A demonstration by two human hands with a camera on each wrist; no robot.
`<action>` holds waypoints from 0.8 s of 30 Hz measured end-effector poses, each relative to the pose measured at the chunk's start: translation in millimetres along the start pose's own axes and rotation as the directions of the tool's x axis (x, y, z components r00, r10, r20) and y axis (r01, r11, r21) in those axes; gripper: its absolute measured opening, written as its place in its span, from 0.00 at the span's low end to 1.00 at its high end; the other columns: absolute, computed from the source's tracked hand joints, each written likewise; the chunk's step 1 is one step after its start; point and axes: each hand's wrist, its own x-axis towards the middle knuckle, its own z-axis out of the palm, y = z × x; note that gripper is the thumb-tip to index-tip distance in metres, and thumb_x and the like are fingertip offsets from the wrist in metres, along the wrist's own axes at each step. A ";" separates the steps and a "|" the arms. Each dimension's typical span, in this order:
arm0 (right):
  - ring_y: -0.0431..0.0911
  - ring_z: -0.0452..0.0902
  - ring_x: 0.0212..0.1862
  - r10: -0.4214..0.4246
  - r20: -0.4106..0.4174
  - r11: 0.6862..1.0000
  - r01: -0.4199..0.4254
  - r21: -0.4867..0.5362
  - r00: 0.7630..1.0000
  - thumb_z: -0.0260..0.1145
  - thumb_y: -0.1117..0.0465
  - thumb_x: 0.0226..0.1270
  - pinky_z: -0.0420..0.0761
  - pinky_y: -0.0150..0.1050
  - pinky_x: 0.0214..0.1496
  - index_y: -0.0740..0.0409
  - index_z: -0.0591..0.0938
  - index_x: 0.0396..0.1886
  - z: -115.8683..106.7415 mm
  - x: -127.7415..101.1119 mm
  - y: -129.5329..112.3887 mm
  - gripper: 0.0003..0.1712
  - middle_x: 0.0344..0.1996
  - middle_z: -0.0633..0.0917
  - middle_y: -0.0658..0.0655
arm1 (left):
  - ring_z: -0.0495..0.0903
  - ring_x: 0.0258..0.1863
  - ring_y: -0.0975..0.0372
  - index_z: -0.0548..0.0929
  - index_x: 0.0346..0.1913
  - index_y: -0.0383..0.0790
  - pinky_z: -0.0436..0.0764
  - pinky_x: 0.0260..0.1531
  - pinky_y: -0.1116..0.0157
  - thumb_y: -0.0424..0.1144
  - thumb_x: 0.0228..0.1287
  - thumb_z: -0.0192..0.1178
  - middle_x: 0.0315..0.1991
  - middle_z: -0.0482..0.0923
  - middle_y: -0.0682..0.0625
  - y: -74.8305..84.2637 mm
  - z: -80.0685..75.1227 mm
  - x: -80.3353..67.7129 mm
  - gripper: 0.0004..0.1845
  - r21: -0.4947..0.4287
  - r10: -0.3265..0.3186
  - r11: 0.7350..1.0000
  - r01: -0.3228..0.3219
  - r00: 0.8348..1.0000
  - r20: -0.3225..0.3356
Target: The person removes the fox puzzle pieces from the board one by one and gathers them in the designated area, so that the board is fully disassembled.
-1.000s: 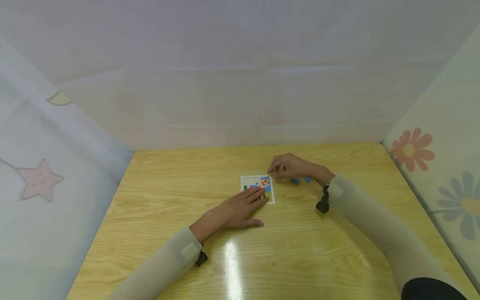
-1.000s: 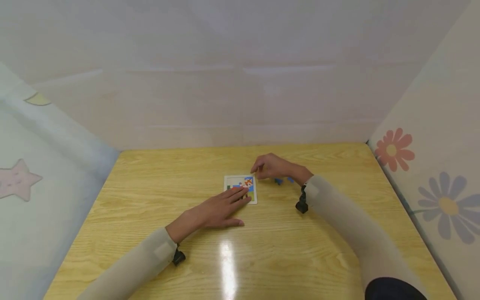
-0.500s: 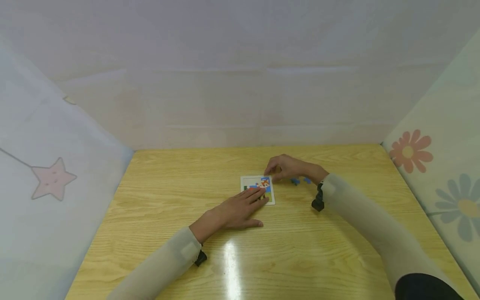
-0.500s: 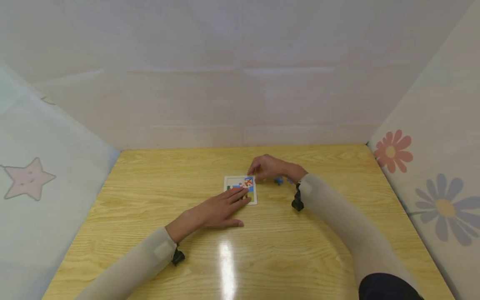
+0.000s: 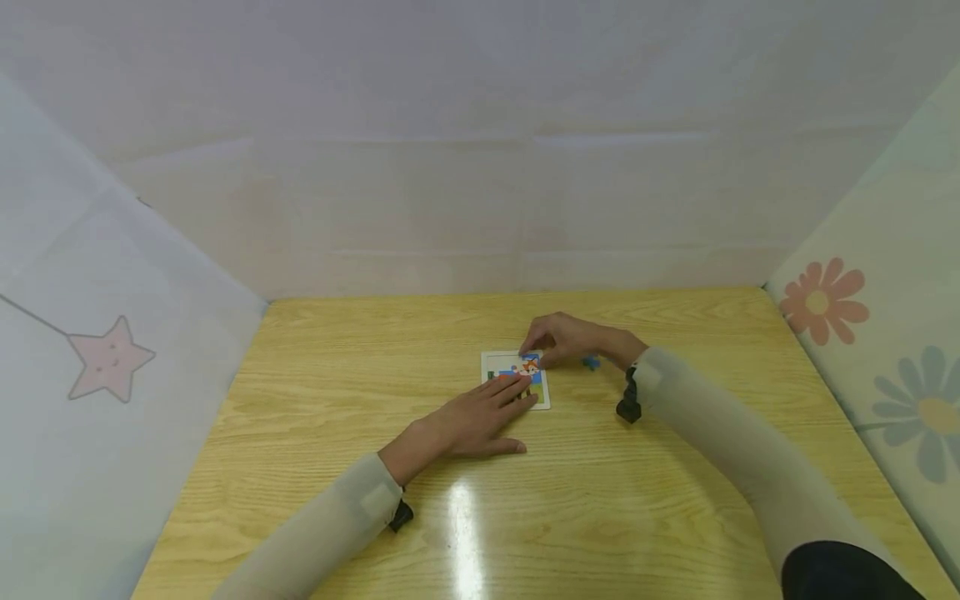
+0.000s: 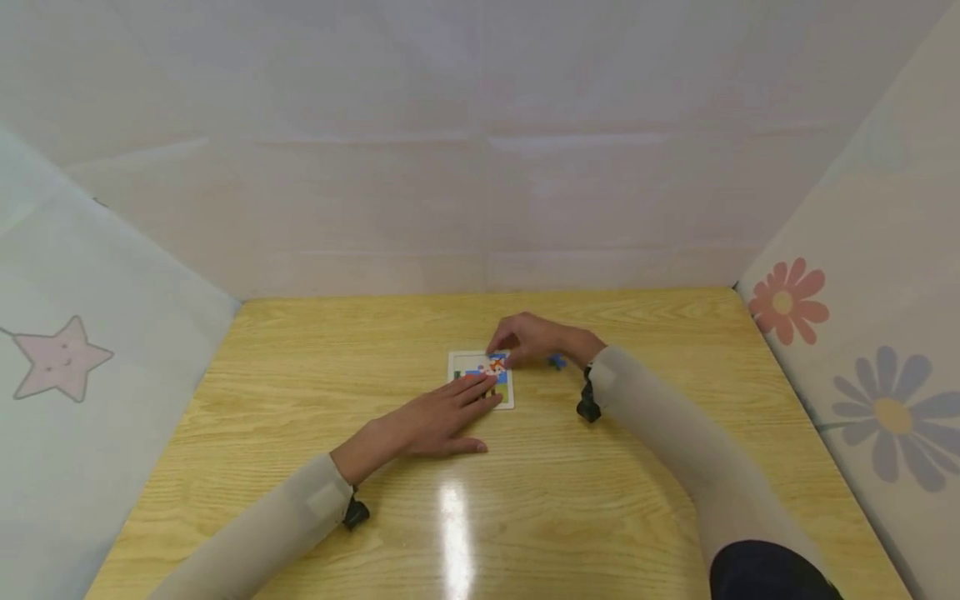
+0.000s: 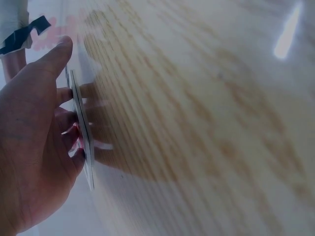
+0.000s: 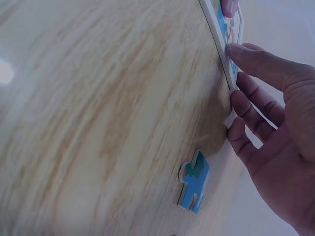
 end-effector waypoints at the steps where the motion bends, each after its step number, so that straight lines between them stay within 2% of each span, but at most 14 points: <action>1: 0.50 0.80 0.53 0.003 0.003 1.000 -0.003 -0.009 1.000 0.77 0.69 0.67 0.84 0.46 0.59 0.59 0.90 0.56 0.3 0.8 -0.1 0.18 0.50 0.85 0.57 | 0.39 0.87 0.51 0.50 0.87 0.47 0.49 0.84 0.54 0.69 0.81 0.42 0.88 0.39 0.44 -0.2 0.3 0.2 0.45 0.002 -0.001 1.000 0.001 1.000 0.002; 5: 0.48 0.77 0.47 0.009 0.014 0.999 -0.008 -0.041 1.000 0.77 0.68 0.67 0.81 0.42 0.51 0.58 0.90 0.57 1.3 3.5 0.7 0.18 0.50 0.84 0.56 | 0.40 0.87 0.52 0.50 0.87 0.47 0.49 0.84 0.54 0.69 0.81 0.42 0.88 0.39 0.45 -0.3 1.1 0.3 0.44 0.007 -0.004 1.000 0.004 1.000 0.001; 12: 0.46 0.78 0.51 0.020 0.038 0.998 -0.018 -0.061 0.999 0.78 0.67 0.67 0.83 0.43 0.58 0.57 0.90 0.57 0.7 6.1 0.5 0.19 0.50 0.83 0.55 | 0.39 0.87 0.52 0.49 0.87 0.48 0.49 0.84 0.54 0.69 0.81 0.42 0.88 0.38 0.45 -0.6 1.5 0.7 0.44 -0.008 -0.012 1.000 0.012 1.000 0.009; 18: 0.47 0.74 0.43 0.033 0.073 0.997 -0.028 -0.066 0.997 0.79 0.66 0.66 0.80 0.41 0.50 0.54 0.90 0.55 -1.2 9.1 -1.8 0.19 0.47 0.81 0.56 | 0.40 0.87 0.52 0.50 0.87 0.48 0.50 0.84 0.54 0.70 0.81 0.42 0.88 0.38 0.45 -0.9 1.6 1.1 0.44 -0.015 -0.017 1.000 0.017 1.000 0.012; 24: 0.49 0.74 0.44 0.005 0.085 0.998 -0.001 -0.056 0.996 0.78 0.68 0.66 0.78 0.39 0.48 0.55 0.91 0.54 -1.1 9.6 -2.6 0.17 0.48 0.81 0.57 | 0.40 0.87 0.52 0.49 0.87 0.48 0.50 0.84 0.53 0.70 0.81 0.43 0.88 0.38 0.45 -1.9 2.5 0.9 0.45 -0.027 -0.016 0.999 0.017 1.000 0.009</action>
